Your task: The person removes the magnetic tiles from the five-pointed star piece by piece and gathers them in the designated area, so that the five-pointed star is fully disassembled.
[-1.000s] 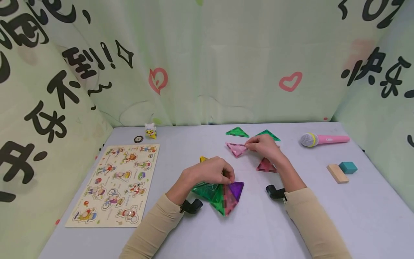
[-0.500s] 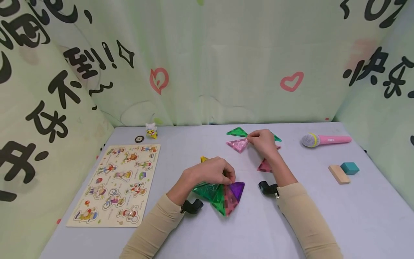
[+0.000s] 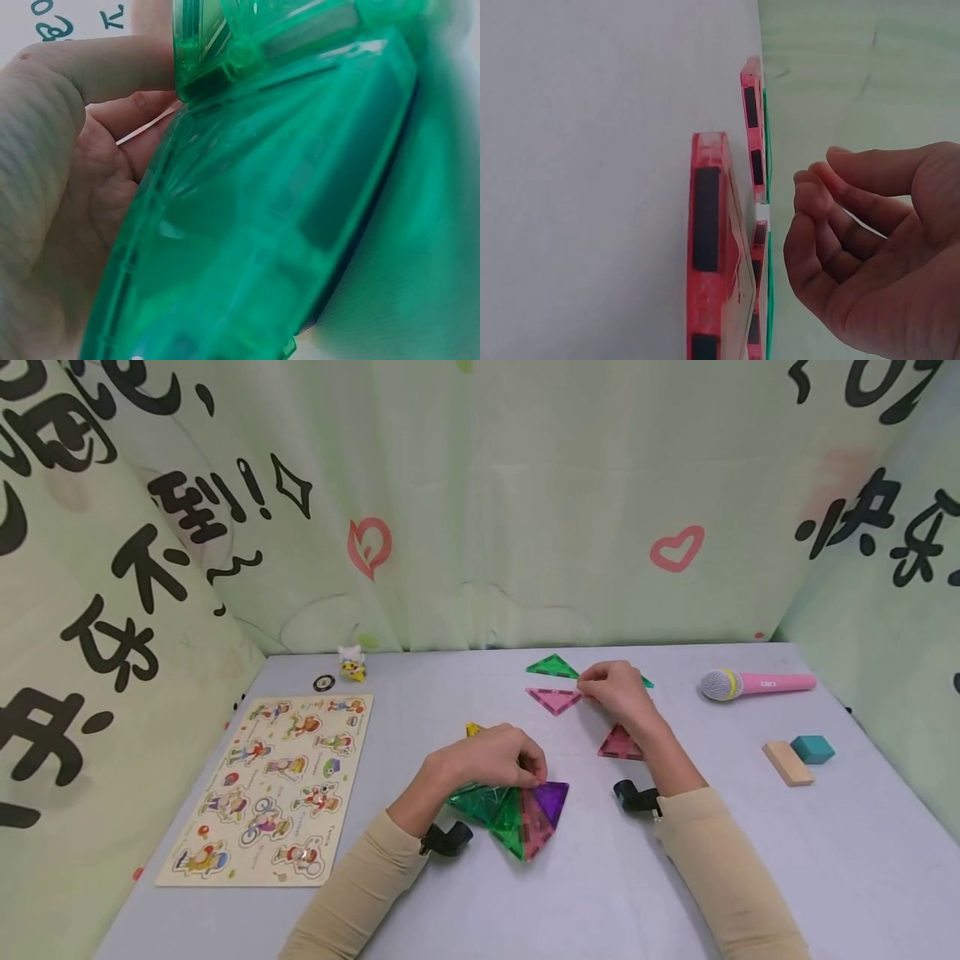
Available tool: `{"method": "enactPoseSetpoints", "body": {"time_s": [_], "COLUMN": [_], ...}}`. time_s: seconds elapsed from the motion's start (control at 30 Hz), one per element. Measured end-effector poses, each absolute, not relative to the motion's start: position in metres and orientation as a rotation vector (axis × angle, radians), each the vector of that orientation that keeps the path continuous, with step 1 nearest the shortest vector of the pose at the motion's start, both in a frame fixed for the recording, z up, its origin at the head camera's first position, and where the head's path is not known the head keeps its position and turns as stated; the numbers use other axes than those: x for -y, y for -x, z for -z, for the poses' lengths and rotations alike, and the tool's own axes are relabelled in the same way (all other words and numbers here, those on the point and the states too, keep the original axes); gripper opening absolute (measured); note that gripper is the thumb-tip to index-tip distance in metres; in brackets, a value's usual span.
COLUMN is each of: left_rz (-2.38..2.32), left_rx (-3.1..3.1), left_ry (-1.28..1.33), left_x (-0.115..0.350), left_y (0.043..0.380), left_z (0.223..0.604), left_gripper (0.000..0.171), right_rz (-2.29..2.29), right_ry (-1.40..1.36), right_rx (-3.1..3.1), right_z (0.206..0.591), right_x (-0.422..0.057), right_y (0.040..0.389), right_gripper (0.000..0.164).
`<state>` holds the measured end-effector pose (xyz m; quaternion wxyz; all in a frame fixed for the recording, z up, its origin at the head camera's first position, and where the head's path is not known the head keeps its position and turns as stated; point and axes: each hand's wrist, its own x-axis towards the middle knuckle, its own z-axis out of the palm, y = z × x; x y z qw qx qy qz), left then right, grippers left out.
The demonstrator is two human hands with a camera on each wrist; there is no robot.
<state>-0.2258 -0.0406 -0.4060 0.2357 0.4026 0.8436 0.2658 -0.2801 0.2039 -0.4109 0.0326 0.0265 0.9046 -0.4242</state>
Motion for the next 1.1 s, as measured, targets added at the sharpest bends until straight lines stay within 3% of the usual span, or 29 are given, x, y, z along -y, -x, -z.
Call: {"method": "enactPoseSetpoints", "body": {"time_s": [0.43, 1.1], "left_rz": [-0.717, -0.730], "left_rx": [-2.329, -2.352], "left_ry": [-1.099, -1.133], "left_x": [0.038, 0.040], "left_y": [0.223, 0.223], "left_z": [0.406, 0.408], "left_gripper": [0.012, 0.013], "right_rz": [1.076, 0.968], "right_ry": [0.256, 0.476], "right_rx": [-2.620, -2.345], "right_z": [0.402, 0.405], "right_x": [-0.202, -0.195], "right_y": [0.245, 0.203], "right_gripper": [0.025, 0.012]}}
